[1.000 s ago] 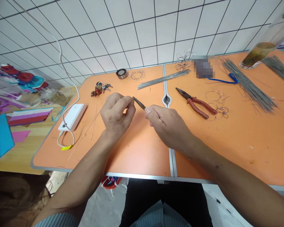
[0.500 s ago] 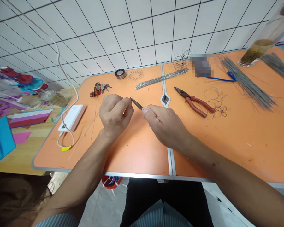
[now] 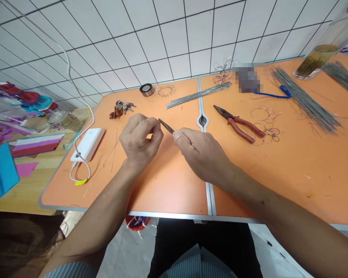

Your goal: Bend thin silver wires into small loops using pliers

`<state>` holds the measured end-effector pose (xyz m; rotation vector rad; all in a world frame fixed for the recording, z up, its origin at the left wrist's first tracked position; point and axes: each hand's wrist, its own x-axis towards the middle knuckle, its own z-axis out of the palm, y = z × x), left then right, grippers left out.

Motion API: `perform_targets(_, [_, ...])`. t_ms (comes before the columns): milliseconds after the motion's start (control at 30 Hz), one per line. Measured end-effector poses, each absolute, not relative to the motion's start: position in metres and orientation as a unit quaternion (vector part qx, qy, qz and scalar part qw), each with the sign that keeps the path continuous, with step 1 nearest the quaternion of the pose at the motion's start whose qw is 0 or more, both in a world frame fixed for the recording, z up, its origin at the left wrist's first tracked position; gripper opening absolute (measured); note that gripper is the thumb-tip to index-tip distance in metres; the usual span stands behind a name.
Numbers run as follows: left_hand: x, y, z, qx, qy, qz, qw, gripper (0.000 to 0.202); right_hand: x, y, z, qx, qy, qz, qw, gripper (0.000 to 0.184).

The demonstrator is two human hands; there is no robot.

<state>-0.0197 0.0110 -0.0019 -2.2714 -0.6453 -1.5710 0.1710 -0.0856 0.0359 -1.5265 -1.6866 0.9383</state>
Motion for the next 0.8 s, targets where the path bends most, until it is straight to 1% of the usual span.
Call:
perform_targets(167, [-0.0216, 0.0128, -0.0026, -0.797, -0.213, -0.539, 0.168, 0.026, 0.17, -0.0857, 0.0365, -0.581, -0.636, 0.368, 0.35, 0.043])
perform_targets(333, [-0.0207, 0.0117, -0.0056, -0.79, -0.239, -0.534, 0.184, 0.023, 0.1693, -0.0862, 0.0376, -0.587, -0.626, 0.372, 0.355, 0.04])
perform_targets(533, [-0.0183, 0.0091, -0.0028, -0.792, -0.211, -0.548, 0.169, 0.026, 0.1685, -0.0871, 0.038, -0.591, -0.622, 0.369, 0.358, 0.036])
perform_targets(800, [-0.0179, 0.0086, -0.0018, -0.79, -0.195, -0.559, 0.159, 0.027, 0.1658, -0.0887, 0.0385, -0.596, -0.615, 0.361, 0.368, 0.036])
